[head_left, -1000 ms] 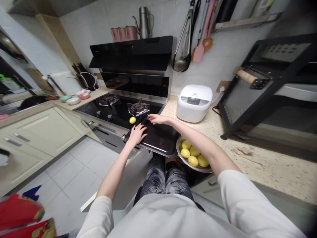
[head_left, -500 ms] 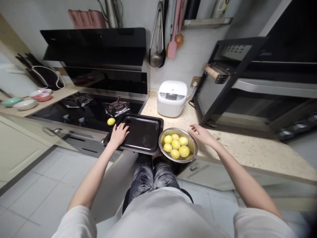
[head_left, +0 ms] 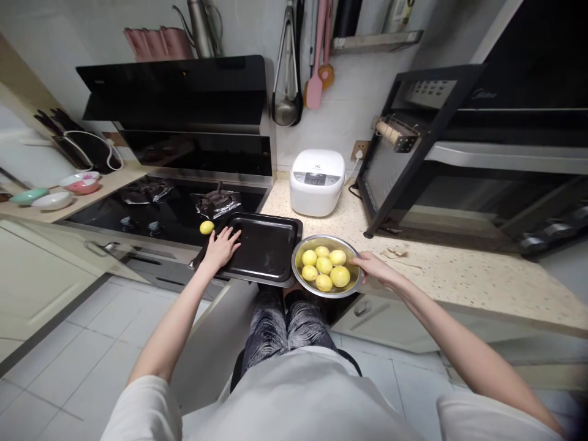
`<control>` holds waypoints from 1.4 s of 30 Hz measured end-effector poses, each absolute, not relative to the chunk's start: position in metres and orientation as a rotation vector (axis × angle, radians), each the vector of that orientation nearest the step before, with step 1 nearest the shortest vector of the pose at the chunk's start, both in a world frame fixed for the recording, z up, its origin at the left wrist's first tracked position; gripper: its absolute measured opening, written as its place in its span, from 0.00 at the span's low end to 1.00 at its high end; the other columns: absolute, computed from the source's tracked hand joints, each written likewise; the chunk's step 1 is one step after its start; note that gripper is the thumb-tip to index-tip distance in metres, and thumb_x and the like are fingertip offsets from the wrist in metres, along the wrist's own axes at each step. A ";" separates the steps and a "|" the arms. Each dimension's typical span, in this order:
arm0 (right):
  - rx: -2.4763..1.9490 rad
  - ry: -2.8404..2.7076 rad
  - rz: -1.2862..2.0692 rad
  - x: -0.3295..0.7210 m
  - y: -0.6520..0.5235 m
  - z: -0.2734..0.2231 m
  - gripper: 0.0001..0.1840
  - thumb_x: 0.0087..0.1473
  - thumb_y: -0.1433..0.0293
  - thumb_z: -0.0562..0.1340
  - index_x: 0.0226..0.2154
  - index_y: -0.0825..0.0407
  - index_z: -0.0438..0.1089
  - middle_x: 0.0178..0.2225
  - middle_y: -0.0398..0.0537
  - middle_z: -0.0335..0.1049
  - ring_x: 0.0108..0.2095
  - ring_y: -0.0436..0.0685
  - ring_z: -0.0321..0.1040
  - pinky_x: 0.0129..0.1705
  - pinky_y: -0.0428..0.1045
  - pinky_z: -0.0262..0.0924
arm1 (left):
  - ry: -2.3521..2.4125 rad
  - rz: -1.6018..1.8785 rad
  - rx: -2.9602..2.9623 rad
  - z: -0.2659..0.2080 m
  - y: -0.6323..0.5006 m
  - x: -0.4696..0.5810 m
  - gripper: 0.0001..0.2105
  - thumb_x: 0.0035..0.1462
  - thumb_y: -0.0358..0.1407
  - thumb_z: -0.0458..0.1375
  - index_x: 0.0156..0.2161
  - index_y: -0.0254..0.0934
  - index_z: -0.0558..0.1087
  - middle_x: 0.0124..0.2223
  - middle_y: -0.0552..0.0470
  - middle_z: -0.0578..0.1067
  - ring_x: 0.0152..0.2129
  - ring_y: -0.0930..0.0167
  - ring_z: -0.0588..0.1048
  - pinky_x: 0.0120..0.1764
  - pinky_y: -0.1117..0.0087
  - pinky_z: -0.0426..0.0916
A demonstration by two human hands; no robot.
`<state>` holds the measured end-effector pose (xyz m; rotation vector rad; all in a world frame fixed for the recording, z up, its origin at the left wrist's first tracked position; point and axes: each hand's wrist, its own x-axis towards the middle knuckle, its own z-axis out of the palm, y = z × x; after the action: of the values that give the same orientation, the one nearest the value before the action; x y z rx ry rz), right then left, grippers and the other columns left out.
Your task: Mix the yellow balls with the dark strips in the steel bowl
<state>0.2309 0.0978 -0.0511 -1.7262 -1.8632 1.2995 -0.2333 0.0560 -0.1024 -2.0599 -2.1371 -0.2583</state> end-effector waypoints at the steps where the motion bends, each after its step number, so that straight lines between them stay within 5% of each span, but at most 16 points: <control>1: -1.723 -1.881 1.273 0.228 0.100 -0.046 0.16 0.58 0.69 0.59 0.20 0.50 0.65 0.15 0.44 0.68 0.17 0.52 0.67 0.20 0.44 0.63 | -2.133 -0.254 -2.066 -0.101 0.056 -0.233 0.24 0.68 0.38 0.53 0.67 0.41 0.68 0.71 0.36 0.66 0.71 0.53 0.61 0.69 0.39 0.51; 6: -1.693 -1.998 1.103 0.208 0.118 -0.016 0.13 0.57 0.71 0.56 0.23 0.52 0.69 0.14 0.46 0.70 0.18 0.53 0.70 0.21 0.43 0.63 | -2.076 -0.409 -2.123 -0.085 0.053 -0.214 0.25 0.68 0.38 0.54 0.68 0.39 0.65 0.72 0.36 0.63 0.73 0.54 0.57 0.71 0.39 0.47; 14: -1.612 -2.346 0.646 0.128 0.143 0.025 0.17 0.61 0.71 0.55 0.25 0.56 0.74 0.17 0.51 0.72 0.24 0.57 0.76 0.34 0.47 0.68 | -1.937 -1.354 -2.395 -0.062 0.055 -0.111 0.28 0.73 0.48 0.49 0.72 0.41 0.58 0.74 0.41 0.58 0.72 0.63 0.59 0.72 0.57 0.55; 19: -1.561 -2.493 0.264 0.076 0.140 0.035 0.15 0.65 0.71 0.55 0.38 0.59 0.78 0.37 0.65 0.81 0.45 0.66 0.80 0.49 0.53 0.67 | -2.047 -1.652 -2.287 -0.076 0.072 -0.075 0.37 0.65 0.51 0.61 0.73 0.42 0.55 0.75 0.37 0.52 0.74 0.55 0.52 0.73 0.50 0.51; 23: -1.528 -2.530 0.052 0.052 0.133 0.035 0.16 0.67 0.71 0.54 0.45 0.59 0.77 0.49 0.70 0.78 0.54 0.69 0.75 0.53 0.54 0.64 | -2.100 -1.756 -2.132 -0.087 0.084 -0.071 0.42 0.59 0.46 0.66 0.73 0.42 0.54 0.75 0.36 0.49 0.74 0.52 0.49 0.72 0.48 0.53; 32: -1.435 -2.589 -0.155 0.026 0.116 0.035 0.21 0.69 0.73 0.51 0.58 0.64 0.67 0.47 0.73 0.78 0.50 0.67 0.78 0.48 0.52 0.66 | -2.070 -1.834 -1.869 -0.086 0.097 -0.072 0.47 0.52 0.34 0.67 0.74 0.42 0.51 0.74 0.36 0.53 0.73 0.53 0.52 0.72 0.49 0.53; 42: -1.290 -2.692 -0.225 0.017 0.107 0.020 0.31 0.67 0.76 0.48 0.70 0.70 0.49 0.44 0.75 0.79 0.48 0.69 0.79 0.47 0.54 0.68 | -2.137 -1.752 -1.816 -0.086 0.095 -0.075 0.39 0.60 0.33 0.61 0.74 0.39 0.52 0.70 0.35 0.59 0.69 0.55 0.59 0.70 0.50 0.56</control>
<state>0.0166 0.1069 0.0202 -1.2901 -2.6923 -0.2246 -0.0749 0.0953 -0.0862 -1.8162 -2.1374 -1.7518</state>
